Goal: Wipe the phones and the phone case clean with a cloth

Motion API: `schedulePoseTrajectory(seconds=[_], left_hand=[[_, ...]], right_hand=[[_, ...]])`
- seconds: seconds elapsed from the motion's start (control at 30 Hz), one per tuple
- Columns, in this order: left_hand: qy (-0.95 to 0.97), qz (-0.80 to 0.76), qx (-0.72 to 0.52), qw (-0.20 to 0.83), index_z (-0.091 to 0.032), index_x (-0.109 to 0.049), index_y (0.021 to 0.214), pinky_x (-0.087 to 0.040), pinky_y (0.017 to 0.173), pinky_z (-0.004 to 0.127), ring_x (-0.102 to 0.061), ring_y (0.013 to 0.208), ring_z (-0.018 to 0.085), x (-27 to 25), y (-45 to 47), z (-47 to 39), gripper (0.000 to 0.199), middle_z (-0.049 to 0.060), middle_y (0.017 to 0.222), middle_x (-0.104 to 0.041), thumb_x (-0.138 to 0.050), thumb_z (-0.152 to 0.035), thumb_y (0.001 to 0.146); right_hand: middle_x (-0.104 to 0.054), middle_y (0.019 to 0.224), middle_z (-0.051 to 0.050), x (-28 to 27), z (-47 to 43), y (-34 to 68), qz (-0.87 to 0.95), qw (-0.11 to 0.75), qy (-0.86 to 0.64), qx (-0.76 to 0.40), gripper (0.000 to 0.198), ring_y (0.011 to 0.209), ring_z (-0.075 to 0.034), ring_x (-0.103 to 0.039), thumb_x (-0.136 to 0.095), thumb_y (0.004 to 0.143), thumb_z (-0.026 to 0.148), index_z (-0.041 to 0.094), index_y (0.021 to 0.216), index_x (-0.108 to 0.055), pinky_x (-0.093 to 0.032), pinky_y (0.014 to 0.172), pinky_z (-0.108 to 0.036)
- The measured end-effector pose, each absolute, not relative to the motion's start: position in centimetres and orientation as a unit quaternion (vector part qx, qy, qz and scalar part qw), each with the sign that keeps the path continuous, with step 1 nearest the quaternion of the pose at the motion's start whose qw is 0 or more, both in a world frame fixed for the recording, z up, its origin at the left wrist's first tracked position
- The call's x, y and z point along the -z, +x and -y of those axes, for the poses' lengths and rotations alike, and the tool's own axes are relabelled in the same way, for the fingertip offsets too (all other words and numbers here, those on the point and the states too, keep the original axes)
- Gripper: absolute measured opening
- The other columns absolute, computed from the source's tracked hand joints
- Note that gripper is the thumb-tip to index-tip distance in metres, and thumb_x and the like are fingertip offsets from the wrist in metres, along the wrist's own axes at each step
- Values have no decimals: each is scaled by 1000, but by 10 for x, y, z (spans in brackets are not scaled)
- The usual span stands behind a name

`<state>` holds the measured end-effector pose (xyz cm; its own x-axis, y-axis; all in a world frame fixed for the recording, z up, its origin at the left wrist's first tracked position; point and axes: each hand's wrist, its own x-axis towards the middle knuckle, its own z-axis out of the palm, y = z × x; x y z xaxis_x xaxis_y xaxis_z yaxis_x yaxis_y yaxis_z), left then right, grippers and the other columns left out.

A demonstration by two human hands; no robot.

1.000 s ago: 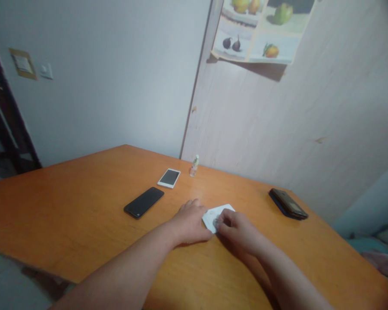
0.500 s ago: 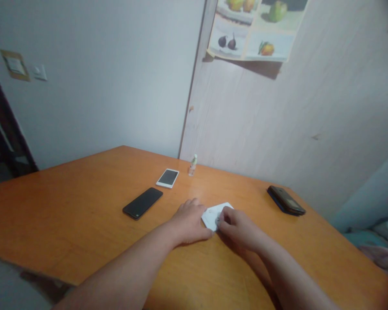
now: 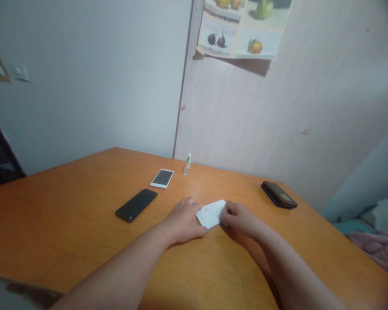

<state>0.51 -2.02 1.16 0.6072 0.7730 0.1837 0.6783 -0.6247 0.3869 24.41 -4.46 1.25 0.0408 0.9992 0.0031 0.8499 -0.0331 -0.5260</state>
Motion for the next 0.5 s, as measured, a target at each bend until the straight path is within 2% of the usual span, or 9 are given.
schedulePoseTrajectory(seconds=[0.17, 0.4, 0.5], left_hand=[[886, -404, -181, 141, -25, -68, 101, -48, 82, 34, -58, 99, 28, -11, 5, 20, 42, 8, 104, -59, -71, -50, 68], [884, -408, -179, 142, -24, -67, 98, -49, 82, 34, -57, 99, 28, -11, 5, 20, 40, 8, 103, -59, -71, -50, 68], [886, -404, -176, 143, -24, -68, 98, -49, 82, 34, -57, 98, 28, -14, 5, 21, 40, 8, 103, -59, -71, -50, 68]], right_hand=[[-64, 70, -3, -12, 41, 257, 585, 195, -781, -100, 10, 63, -15, -53, -56, 80, 25, 19, 72, -58, -28, 55, -25], [-64, 71, 1, -9, 50, 227, 710, 208, -654, -161, 7, 65, -13, -52, -56, 81, 23, 19, 77, -61, -32, 59, -23], [-64, 76, -2, -12, 47, 233, 689, 201, -686, -120, 9, 69, -14, -54, -57, 81, 23, 19, 75, -61, -34, 61, -24]])
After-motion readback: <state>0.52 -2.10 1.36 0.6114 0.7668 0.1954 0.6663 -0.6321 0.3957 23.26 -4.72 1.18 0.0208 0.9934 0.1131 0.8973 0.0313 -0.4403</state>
